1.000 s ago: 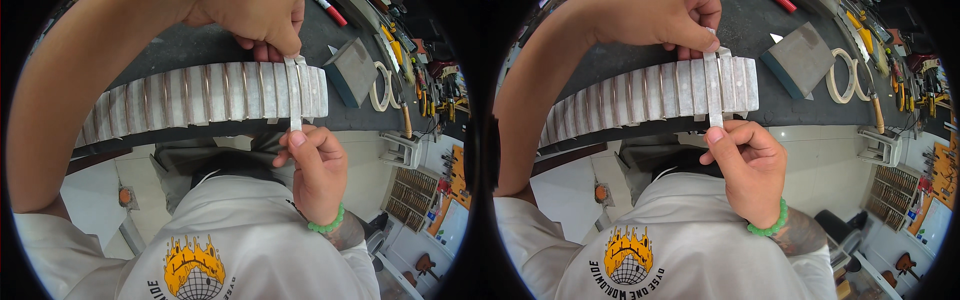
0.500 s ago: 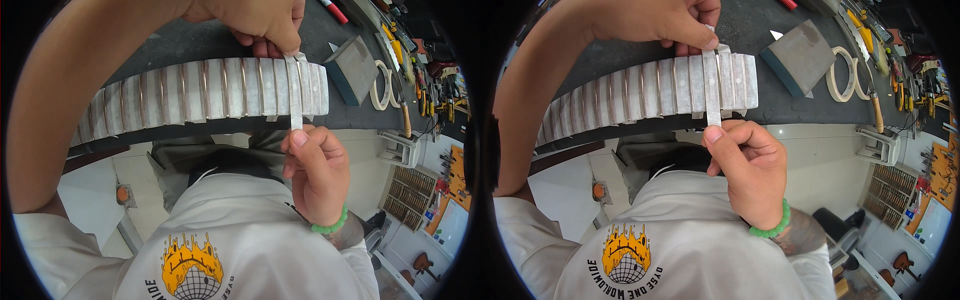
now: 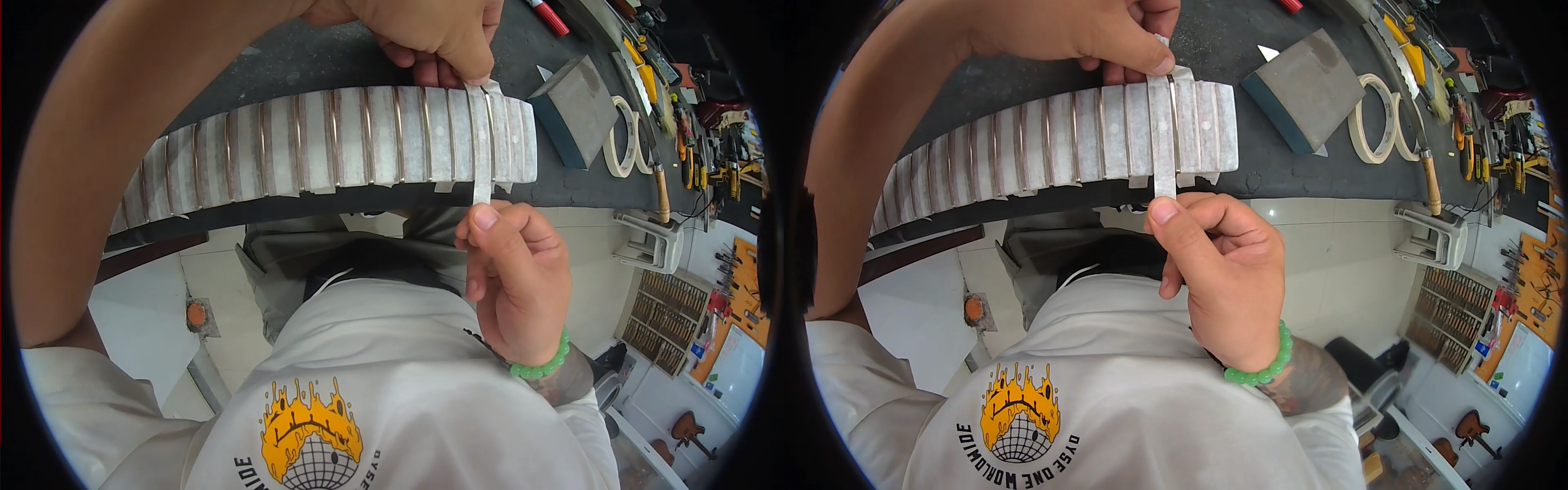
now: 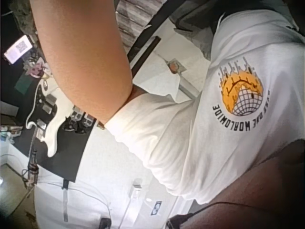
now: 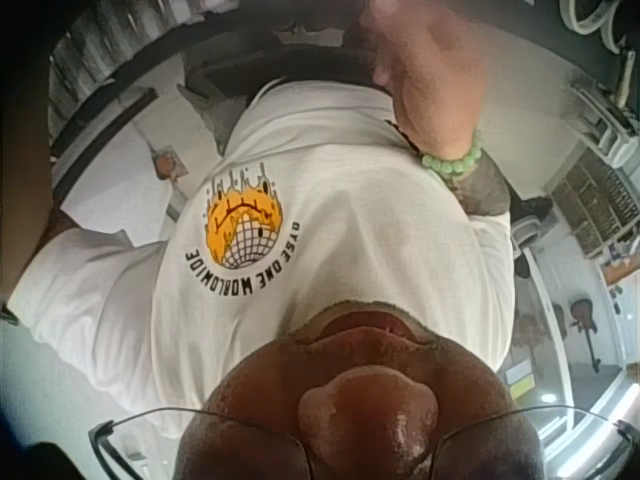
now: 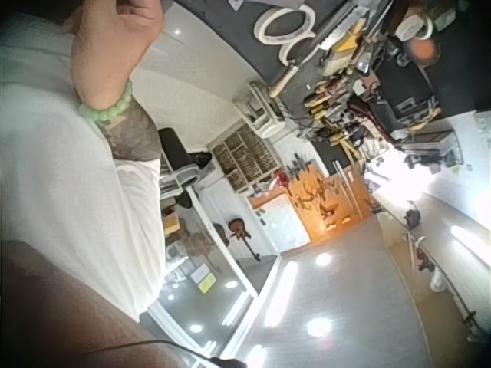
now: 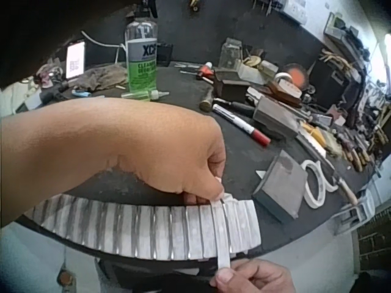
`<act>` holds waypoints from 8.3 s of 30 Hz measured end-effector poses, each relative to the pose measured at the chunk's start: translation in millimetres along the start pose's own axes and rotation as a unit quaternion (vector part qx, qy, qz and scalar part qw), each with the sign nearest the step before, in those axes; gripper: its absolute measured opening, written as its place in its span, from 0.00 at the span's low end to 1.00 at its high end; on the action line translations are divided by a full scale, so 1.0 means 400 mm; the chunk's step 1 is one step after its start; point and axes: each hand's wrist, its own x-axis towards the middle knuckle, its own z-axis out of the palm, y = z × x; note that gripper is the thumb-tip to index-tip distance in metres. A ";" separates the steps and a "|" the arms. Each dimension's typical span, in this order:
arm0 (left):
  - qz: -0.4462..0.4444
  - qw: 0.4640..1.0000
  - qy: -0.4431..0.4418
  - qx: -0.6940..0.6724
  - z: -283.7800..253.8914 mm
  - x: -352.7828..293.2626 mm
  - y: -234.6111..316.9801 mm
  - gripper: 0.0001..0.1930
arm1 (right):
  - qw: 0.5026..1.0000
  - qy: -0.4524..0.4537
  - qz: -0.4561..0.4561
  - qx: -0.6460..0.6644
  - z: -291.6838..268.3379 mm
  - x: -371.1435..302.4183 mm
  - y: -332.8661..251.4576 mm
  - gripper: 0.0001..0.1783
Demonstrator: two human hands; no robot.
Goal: The recorder is sanding the frets of a guitar neck and removing masking tape.
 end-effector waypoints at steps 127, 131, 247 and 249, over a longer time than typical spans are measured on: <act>0.151 0.857 0.492 0.019 0.375 -0.023 -0.095 0.28 | 0.755 -0.366 -0.430 -0.334 -0.145 0.278 -0.226 0.56; 0.157 0.849 0.504 -0.023 0.386 -0.019 -0.102 0.24 | 0.558 -0.431 -0.541 -0.458 -0.116 0.291 -0.243 0.61; 0.201 0.878 0.425 -0.095 0.360 -0.130 -0.117 0.11 | 0.357 -0.457 -0.643 -0.500 0.022 0.317 -0.258 0.61; 0.227 0.904 0.340 -0.126 0.331 -0.127 -0.121 0.12 | 0.326 -0.439 -0.657 -0.519 0.018 0.314 -0.274 0.61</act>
